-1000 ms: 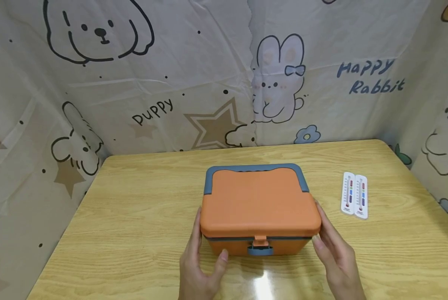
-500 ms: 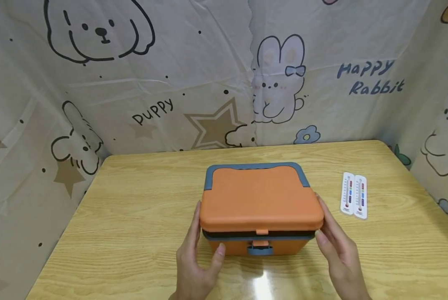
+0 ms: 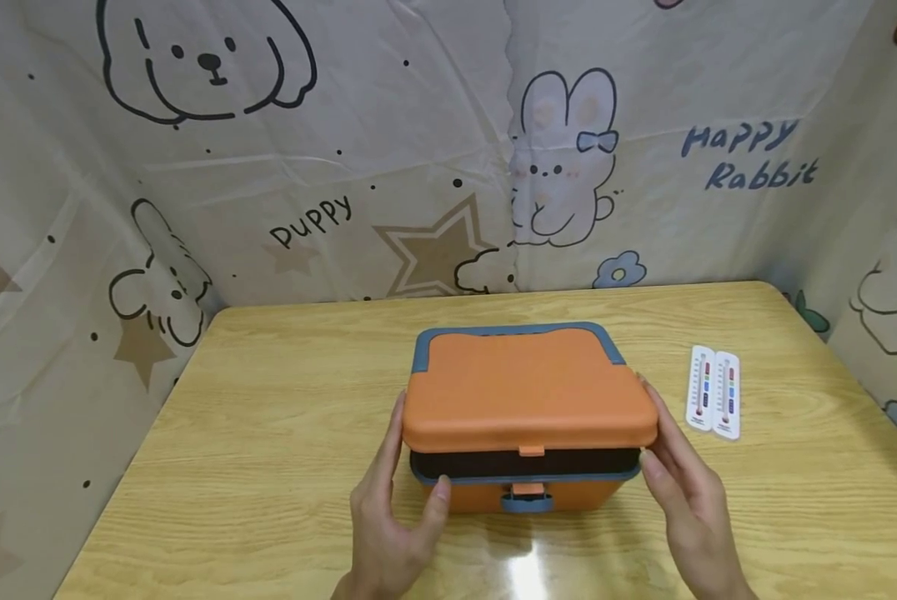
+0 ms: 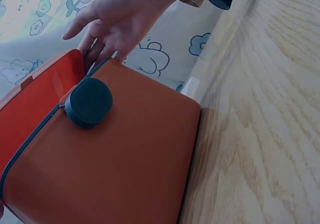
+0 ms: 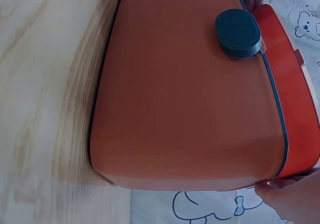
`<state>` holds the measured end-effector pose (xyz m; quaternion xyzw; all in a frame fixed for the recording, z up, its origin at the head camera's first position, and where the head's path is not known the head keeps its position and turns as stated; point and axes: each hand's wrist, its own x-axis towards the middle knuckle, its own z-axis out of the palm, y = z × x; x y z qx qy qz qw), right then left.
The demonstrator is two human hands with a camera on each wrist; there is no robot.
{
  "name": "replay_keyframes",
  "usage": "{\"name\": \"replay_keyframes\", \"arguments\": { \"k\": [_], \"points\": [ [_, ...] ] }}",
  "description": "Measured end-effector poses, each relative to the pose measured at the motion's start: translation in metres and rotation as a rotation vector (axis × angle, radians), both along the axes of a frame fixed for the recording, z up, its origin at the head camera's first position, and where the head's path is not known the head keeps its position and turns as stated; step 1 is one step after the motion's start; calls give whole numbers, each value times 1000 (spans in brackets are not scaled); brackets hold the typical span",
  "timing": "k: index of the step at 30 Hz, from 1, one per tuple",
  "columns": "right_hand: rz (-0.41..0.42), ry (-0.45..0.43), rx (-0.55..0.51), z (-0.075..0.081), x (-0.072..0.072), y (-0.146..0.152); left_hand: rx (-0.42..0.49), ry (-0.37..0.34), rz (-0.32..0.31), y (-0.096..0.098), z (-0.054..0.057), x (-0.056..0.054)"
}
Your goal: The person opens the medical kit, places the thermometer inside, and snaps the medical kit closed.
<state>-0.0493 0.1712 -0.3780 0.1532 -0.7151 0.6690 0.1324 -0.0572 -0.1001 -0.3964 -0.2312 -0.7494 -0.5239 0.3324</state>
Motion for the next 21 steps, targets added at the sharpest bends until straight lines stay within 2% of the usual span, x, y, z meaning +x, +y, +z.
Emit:
{"name": "replay_keyframes", "arguments": {
  "k": [5,10,15,21],
  "points": [
    [45,106,-38,-1,-2,0,5,8,-6,0,2,-2],
    [91,170,-96,-1,-5,0,14,62,-7,-2,4,-8],
    [121,209,-141,0,-8,1,22,123,-6,-3,6,-14],
    [105,188,-144,5,-12,2,19,144,-16,-5,15,-22]
  ]
}}
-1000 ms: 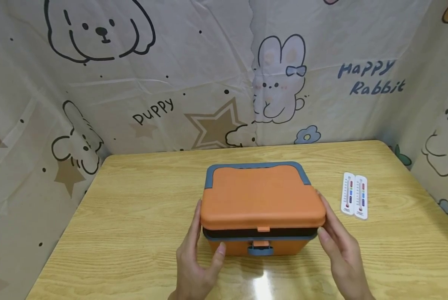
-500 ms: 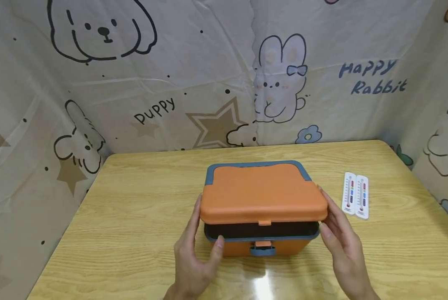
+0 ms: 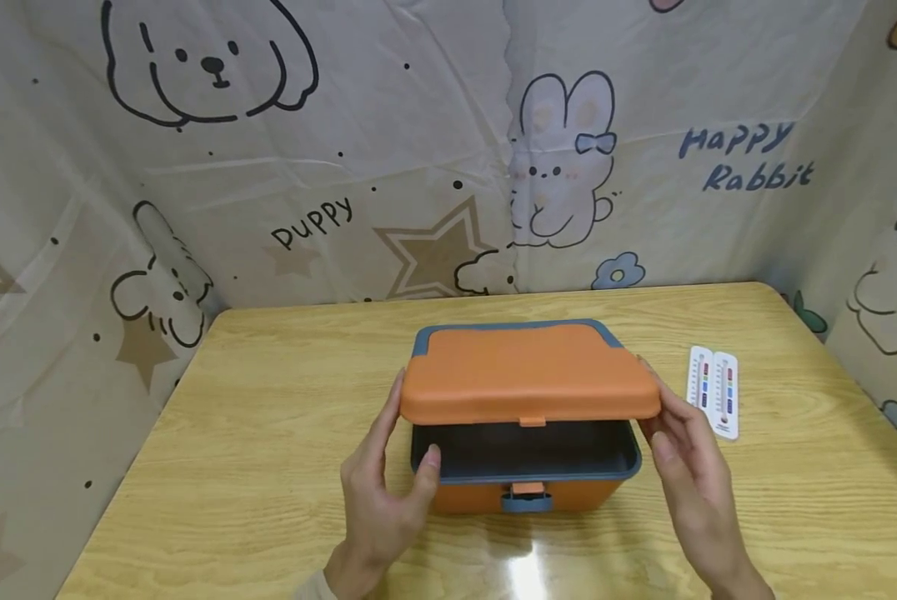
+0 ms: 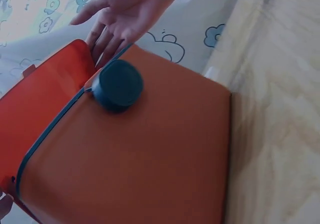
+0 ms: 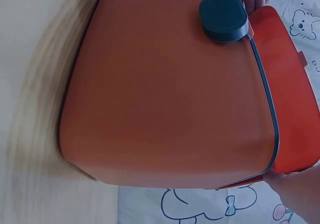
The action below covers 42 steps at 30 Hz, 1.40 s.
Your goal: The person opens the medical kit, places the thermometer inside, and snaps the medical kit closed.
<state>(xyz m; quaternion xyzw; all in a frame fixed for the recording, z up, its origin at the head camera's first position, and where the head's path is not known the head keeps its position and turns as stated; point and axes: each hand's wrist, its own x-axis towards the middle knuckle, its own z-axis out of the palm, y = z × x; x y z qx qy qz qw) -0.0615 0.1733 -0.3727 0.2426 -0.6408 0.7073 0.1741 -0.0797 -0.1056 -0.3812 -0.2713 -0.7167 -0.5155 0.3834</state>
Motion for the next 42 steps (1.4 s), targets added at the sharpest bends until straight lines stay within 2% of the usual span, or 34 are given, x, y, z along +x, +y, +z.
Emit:
{"name": "replay_keyframes", "arguments": {
  "k": [7,13,18,22,34,42],
  "points": [
    [34,86,-15,7,-13,-1,15,-19,-29,-3,11,-12],
    [49,105,-12,11,-20,0,21,-27,-5,-6,14,-19],
    [38,73,7,15,-23,3,-4,-64,13,-7,15,-21],
    [27,41,30,18,-23,4,-18,-68,16,-7,16,-23],
    [13,100,82,23,-36,5,-64,-75,25,-9,18,-30],
    [7,58,109,27,-41,4,-91,-76,26,-11,19,-36]
  ]
}}
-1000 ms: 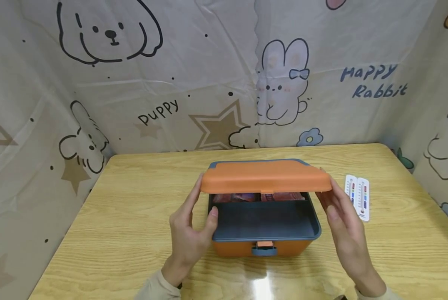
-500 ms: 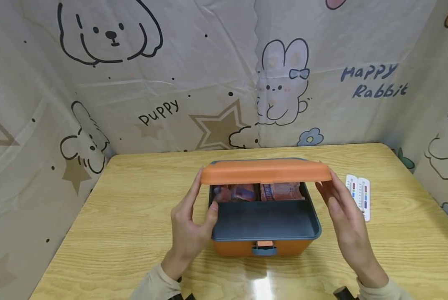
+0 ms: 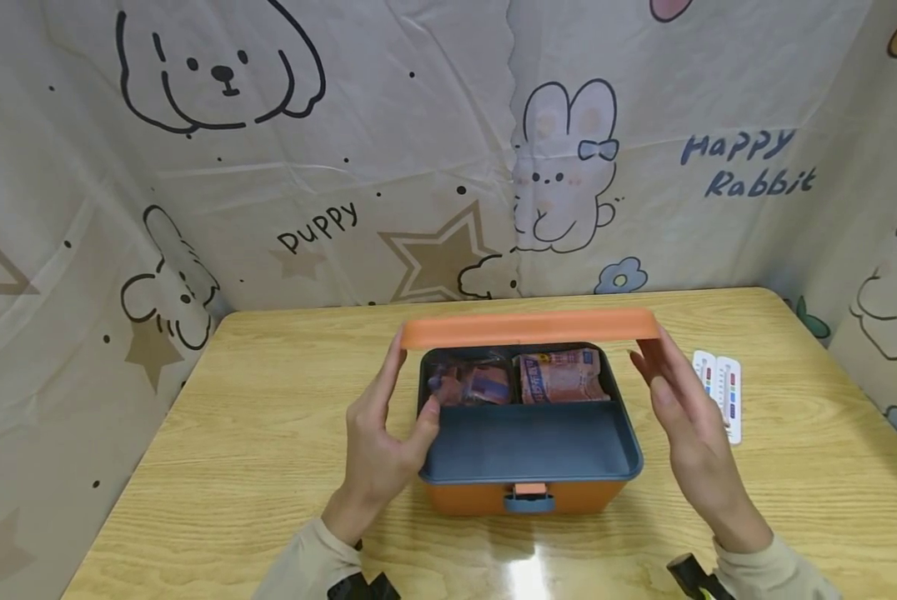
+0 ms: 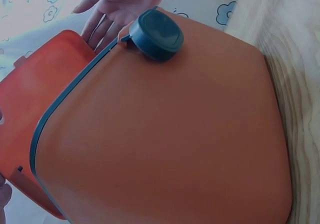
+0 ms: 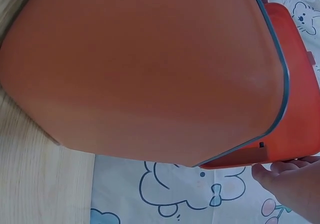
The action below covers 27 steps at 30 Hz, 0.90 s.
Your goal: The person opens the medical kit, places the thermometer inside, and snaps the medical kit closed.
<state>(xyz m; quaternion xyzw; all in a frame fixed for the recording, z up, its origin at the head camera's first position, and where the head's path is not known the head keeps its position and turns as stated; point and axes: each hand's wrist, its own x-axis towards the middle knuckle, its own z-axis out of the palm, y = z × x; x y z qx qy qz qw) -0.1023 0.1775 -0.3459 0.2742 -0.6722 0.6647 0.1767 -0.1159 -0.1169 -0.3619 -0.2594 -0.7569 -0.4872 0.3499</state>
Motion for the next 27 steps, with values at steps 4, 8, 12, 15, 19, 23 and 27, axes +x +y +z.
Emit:
{"name": "replay_keyframes", "arguments": {
  "k": [4,8,12,15,19,23,27],
  "points": [
    [-3,-4,14,-1,-4,0,-23,-25,-14,-2,-4,-6],
    [5,22,35,-2,-10,-1,-70,-75,-3,-5,-12,-13],
    [25,75,43,-4,-16,-2,-89,-93,4,-6,-18,-18],
    [24,77,48,-5,-19,-1,-92,-110,-7,-6,-19,-22],
    [9,7,80,-7,-22,2,-96,-124,-14,-6,-18,-27],
    [15,-57,101,-8,-26,4,-91,-133,-51,-6,-18,-31],
    [57,-63,87,-11,-32,6,-79,-149,-102,-7,-20,-34]
  ]
}}
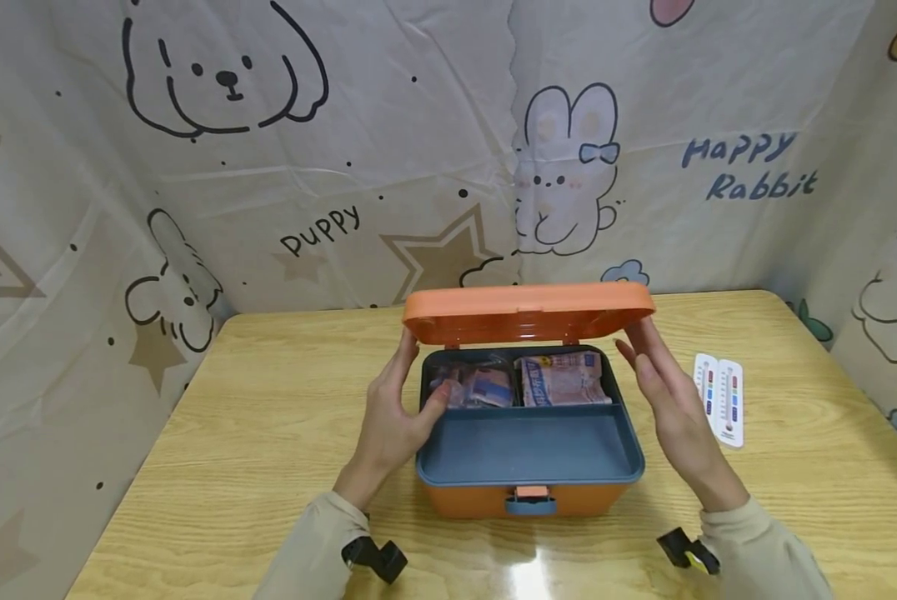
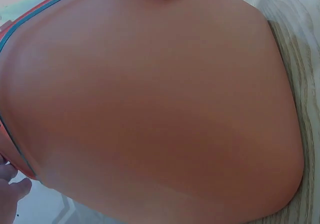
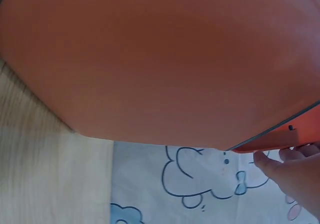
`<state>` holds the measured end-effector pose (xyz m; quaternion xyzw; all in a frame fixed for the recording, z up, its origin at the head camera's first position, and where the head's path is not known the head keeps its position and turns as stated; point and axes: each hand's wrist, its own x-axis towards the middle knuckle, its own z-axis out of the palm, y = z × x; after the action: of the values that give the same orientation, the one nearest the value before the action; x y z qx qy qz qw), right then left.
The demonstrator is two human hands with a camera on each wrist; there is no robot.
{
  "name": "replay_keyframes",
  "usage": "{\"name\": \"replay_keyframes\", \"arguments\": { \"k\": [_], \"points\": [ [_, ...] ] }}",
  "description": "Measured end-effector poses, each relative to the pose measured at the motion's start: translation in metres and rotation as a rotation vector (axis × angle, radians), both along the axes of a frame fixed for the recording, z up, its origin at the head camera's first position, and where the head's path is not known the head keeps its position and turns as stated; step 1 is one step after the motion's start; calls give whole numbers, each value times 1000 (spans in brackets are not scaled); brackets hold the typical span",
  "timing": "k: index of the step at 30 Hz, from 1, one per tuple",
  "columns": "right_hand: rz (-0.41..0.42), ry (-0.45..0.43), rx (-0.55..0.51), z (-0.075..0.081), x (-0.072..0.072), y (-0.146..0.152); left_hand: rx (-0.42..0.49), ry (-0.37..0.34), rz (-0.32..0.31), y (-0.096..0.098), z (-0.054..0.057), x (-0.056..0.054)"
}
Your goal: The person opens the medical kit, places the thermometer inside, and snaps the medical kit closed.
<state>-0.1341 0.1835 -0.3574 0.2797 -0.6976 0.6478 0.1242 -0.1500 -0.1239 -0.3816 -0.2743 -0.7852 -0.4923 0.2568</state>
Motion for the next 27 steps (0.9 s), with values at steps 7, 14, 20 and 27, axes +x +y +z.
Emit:
{"name": "replay_keyframes", "arguments": {
  "k": [7,14,20,27],
  "points": [
    [43,-47,11,-11,-11,4,21,-72,-101,-3,-7,-5],
    [84,-76,53,-19,-20,7,60,-139,-165,-4,-9,-9],
    [88,-111,74,-24,-24,7,99,-125,-177,1,-11,-12],
    [73,-104,98,-24,-30,7,79,-135,-80,1,-5,-13]
  ]
}}
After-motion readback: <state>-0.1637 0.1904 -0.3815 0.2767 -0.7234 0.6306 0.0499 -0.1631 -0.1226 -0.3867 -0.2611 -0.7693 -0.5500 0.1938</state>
